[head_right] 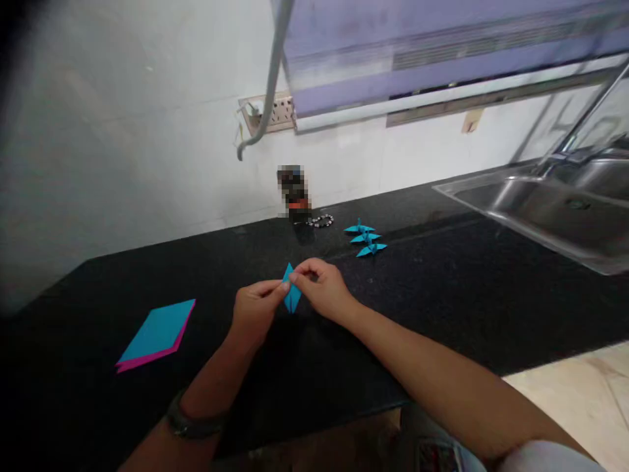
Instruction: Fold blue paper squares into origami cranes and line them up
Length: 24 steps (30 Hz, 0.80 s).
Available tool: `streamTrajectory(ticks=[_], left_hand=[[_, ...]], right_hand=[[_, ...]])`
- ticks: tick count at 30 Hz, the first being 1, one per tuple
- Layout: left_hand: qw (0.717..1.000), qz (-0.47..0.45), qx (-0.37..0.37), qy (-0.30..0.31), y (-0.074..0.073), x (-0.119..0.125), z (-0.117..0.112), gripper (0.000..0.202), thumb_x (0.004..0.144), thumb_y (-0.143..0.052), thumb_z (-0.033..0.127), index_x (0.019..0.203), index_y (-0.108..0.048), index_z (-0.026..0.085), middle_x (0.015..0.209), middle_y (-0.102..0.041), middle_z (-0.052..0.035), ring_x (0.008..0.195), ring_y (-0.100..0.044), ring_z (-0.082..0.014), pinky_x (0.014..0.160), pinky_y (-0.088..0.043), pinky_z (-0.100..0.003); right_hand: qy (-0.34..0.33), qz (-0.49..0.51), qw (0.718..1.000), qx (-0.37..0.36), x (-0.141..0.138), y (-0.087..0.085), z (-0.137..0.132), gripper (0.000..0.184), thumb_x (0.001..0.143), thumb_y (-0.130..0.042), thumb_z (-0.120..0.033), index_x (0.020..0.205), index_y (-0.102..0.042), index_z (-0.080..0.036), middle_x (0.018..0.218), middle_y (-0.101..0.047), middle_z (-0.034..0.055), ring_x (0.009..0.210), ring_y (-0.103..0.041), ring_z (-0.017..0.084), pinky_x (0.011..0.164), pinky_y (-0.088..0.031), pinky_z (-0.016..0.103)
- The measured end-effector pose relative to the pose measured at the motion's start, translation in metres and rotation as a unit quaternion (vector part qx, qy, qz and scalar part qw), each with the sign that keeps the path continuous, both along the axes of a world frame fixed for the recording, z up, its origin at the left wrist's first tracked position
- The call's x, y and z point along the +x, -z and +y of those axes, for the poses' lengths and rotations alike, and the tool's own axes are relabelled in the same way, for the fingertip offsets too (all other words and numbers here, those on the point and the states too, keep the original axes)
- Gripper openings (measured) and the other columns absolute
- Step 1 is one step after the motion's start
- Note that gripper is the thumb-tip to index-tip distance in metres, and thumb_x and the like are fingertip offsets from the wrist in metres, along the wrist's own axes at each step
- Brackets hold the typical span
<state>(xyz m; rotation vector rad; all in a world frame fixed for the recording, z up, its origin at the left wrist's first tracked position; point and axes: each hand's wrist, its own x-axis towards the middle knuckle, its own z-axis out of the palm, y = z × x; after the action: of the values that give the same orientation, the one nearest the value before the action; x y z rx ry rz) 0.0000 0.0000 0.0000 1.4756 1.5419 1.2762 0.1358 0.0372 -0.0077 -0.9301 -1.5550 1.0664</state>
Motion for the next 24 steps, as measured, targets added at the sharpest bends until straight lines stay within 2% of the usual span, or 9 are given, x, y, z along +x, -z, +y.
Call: streamTrajectory(ticks=[6,12,16,19,24], left_hand=[[0.999,-0.035,-0.001,0.003,0.0043,0.0012,-0.0008,0.021,0.065,-0.064,0.032,0.076,-0.07,0.014,0.068,-0.069,-0.0042,0.061,-0.059,-0.0155,0.056,-0.045,-0.025],[0.999,-0.042,0.0,0.015,0.0065,0.0001,0.0005,0.023,0.066,-0.064,0.033,0.077,-0.07,0.013,0.068,-0.068,-0.0055,0.06,-0.059,-0.0157,0.054,-0.045,-0.025],[0.999,-0.042,0.004,0.029,0.0072,-0.0005,0.0014,0.024,0.067,-0.063,0.033,0.077,-0.069,0.013,0.066,-0.067,-0.0054,0.058,-0.058,-0.0151,0.053,-0.044,-0.024],[0.999,-0.028,0.006,0.036,0.0067,0.0004,0.0005,0.024,0.068,-0.062,0.034,0.077,-0.069,0.013,0.064,-0.065,-0.0046,0.056,-0.057,-0.014,0.051,-0.043,-0.023],[0.999,-0.019,0.007,0.043,0.0056,0.0018,-0.0012,0.023,0.068,-0.061,0.034,0.076,-0.068,0.013,0.064,-0.065,-0.0043,0.055,-0.055,-0.0129,0.05,-0.042,-0.022]], right_hand=[[-0.025,0.068,0.995,-0.072,0.0019,-0.0008,-0.0032,0.014,0.068,-0.06,-0.027,0.065,-0.056,-0.014,0.055,-0.053,-0.0026,0.046,-0.044,0.007,0.045,-0.037,0.02],[-0.044,0.099,0.989,-0.105,0.002,-0.0041,-0.003,0.016,0.066,-0.062,-0.027,0.061,-0.054,-0.014,0.053,-0.053,-0.003,0.044,-0.044,0.006,0.043,-0.036,0.02],[-0.059,0.138,0.981,-0.127,0.0018,-0.0011,-0.0005,0.022,0.062,-0.066,-0.028,0.077,-0.056,-0.015,0.057,-0.054,-0.004,0.043,-0.045,0.006,0.04,-0.036,0.019],[-0.079,0.138,0.979,-0.128,0.0027,0.0016,0.001,0.027,0.064,-0.066,-0.03,0.084,-0.058,-0.014,0.062,-0.056,-0.0025,0.042,-0.044,0.005,0.039,-0.034,0.019],[-0.086,0.115,0.983,-0.114,0.0052,0.0036,0.0019,0.023,0.066,-0.064,-0.034,0.073,-0.061,-0.013,0.058,-0.055,-0.0016,0.041,-0.041,0.005,0.039,-0.031,0.019]])
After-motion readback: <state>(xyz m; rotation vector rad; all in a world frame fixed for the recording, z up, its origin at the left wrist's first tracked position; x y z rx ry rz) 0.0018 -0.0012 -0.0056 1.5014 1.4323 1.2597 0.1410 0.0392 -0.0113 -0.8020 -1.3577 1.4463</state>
